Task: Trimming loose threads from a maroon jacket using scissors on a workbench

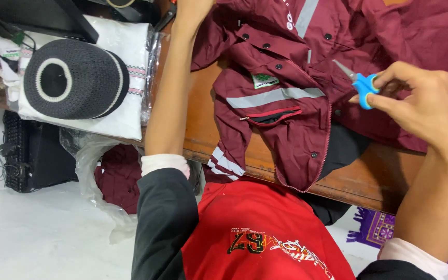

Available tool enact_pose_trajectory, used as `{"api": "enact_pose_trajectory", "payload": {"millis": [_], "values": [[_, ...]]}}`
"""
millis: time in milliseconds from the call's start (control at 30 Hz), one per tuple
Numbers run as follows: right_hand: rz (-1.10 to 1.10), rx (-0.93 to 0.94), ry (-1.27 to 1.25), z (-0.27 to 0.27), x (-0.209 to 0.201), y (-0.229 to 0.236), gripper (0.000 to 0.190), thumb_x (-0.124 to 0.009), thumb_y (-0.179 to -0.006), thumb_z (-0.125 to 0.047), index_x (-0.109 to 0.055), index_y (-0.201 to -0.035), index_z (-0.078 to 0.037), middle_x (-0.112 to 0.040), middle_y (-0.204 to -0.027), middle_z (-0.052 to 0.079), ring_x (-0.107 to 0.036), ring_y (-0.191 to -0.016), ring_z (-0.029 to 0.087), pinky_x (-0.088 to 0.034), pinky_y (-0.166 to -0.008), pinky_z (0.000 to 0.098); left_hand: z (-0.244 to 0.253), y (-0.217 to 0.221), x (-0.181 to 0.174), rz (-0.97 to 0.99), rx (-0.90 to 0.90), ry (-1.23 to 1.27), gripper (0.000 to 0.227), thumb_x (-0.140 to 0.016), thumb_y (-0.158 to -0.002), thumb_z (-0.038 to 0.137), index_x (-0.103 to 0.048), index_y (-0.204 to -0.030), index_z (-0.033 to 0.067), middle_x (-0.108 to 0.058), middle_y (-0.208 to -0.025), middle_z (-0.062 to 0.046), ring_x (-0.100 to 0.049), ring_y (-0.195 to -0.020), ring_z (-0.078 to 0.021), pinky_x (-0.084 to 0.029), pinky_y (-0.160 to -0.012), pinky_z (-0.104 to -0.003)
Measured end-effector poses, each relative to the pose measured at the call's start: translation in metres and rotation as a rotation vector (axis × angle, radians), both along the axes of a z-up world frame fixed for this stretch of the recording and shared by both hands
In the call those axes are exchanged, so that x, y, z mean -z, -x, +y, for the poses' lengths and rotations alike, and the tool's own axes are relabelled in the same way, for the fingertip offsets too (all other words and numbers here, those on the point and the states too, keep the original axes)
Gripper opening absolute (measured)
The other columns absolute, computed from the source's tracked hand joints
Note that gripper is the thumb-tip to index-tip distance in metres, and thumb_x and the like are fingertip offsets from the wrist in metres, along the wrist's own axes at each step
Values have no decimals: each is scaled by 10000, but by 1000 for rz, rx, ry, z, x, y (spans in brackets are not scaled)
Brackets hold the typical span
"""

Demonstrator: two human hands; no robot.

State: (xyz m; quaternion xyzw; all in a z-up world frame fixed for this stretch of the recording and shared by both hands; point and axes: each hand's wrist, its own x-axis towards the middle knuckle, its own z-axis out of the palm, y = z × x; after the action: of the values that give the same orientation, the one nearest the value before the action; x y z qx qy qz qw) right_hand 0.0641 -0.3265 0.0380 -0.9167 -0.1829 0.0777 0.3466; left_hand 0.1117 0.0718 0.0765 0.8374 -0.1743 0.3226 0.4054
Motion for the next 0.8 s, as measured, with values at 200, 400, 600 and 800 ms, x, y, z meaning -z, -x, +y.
{"api": "enact_pose_trajectory", "payload": {"millis": [200,400,600,800], "values": [[-19,138,-392,-19,21,8,430,-783,-1040,201,-414,-1194,44,-649,-1261,269,-650,-975,235,-439,-743,242,-34,28,-6,-12,119,31,124,-636,-1049,82,-632,-926,91,-621,-773,-25,-543,-668,-134,-433,-642,-317],[-86,147,-476,-1,27,17,513,-824,-1122,196,-406,-1385,58,-654,-1282,262,-669,-1125,287,-453,-844,272,-41,101,25,336,385,-296,170,-639,-1040,262,-675,-1171,160,-695,-1076,35,-554,-895,-188,-333,-873,-379],[-302,-193,-394,61,15,34,227,-826,-973,2,-672,-1128,63,-730,-1201,231,-680,-1046,294,-454,-859,371,-33,133,63,293,206,-444,239,-854,-915,247,-670,-1039,159,-611,-1078,-6,-510,-895,-235,-347,-783,-378],[-601,-468,-273,93,53,42,102,-735,-986,10,-635,-963,2,-720,-1190,186,-542,-736,304,-446,-673,392,-30,144,97,181,141,-270,119,-800,-912,86,-698,-973,99,-666,-1056,-31,-632,-889,-226,-491,-786,-349]]}}
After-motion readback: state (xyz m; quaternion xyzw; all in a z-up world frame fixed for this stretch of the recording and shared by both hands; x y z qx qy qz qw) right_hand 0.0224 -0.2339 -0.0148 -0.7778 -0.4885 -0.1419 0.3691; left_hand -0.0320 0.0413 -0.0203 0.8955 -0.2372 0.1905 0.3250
